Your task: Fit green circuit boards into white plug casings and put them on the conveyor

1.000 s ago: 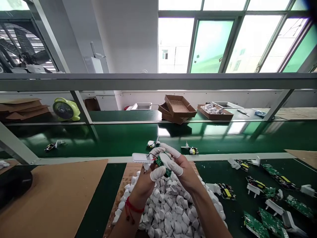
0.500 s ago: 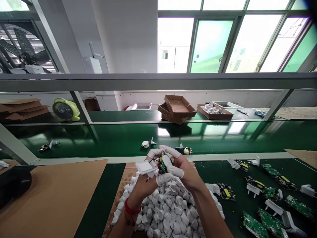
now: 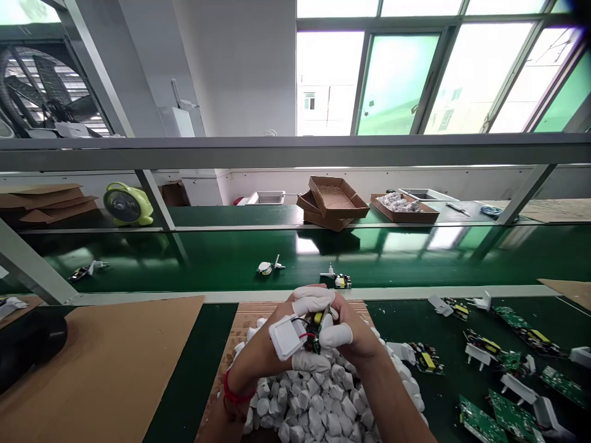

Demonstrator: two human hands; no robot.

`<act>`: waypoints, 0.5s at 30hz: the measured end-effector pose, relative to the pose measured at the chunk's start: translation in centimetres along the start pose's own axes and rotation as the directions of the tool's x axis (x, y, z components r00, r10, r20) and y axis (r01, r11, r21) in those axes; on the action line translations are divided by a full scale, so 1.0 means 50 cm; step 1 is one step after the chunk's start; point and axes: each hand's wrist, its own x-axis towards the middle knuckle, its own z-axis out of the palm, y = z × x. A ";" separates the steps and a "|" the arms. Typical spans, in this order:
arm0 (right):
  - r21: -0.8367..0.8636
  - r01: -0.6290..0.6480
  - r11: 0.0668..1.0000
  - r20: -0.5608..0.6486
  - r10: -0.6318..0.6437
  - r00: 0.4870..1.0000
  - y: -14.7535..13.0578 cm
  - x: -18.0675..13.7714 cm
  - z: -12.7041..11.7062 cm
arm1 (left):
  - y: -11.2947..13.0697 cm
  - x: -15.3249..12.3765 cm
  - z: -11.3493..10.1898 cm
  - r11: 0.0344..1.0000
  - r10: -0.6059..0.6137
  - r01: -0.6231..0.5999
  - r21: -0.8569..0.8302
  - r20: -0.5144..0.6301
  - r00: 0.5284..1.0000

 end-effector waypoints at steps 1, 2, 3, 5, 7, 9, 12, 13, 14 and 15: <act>-0.008 0.013 1.000 -0.009 -0.013 1.000 0.003 0.001 0.006 | 0.003 -0.002 -0.006 1.000 0.012 -0.012 -0.004 0.005 1.000; -0.023 0.032 0.999 -0.026 -0.033 0.999 0.006 0.003 0.010 | 0.004 -0.004 -0.012 1.000 0.011 -0.011 -0.020 -0.009 1.000; -0.040 0.055 0.998 -0.059 -0.057 0.997 0.009 0.005 0.012 | 0.003 -0.009 -0.020 0.999 -0.008 0.006 -0.045 -0.043 0.999; -0.074 0.087 0.993 -0.163 -0.098 0.982 0.013 0.011 0.008 | -0.005 -0.022 -0.039 0.996 -0.062 0.048 -0.076 -0.184 0.981; -0.137 0.081 0.987 -0.286 -0.118 0.951 0.013 0.017 -0.005 | -0.021 -0.041 -0.060 0.996 -0.079 0.064 -0.055 -0.358 0.930; -0.289 0.034 0.957 -0.358 -0.141 0.923 0.009 0.021 -0.020 | -0.034 -0.056 -0.079 0.996 -0.074 0.085 0.006 -0.444 0.893; -0.605 -0.034 0.796 -0.282 -0.174 0.943 0.009 0.022 -0.028 | -0.033 -0.060 -0.096 0.997 -0.023 0.056 0.047 -0.523 0.852; -0.708 -0.047 0.705 -0.212 -0.149 0.966 0.014 0.021 -0.027 | -0.026 -0.055 -0.097 0.997 -0.027 0.057 0.045 -0.495 0.869; -0.809 -0.055 0.585 -0.136 -0.096 0.986 0.021 0.020 -0.025 | -0.016 -0.050 -0.096 0.997 -0.043 0.064 0.033 -0.448 0.893; -0.894 -0.053 0.445 -0.073 -0.029 0.997 0.031 0.020 -0.022 | -0.004 -0.043 -0.095 0.997 -0.065 0.079 0.022 -0.382 0.922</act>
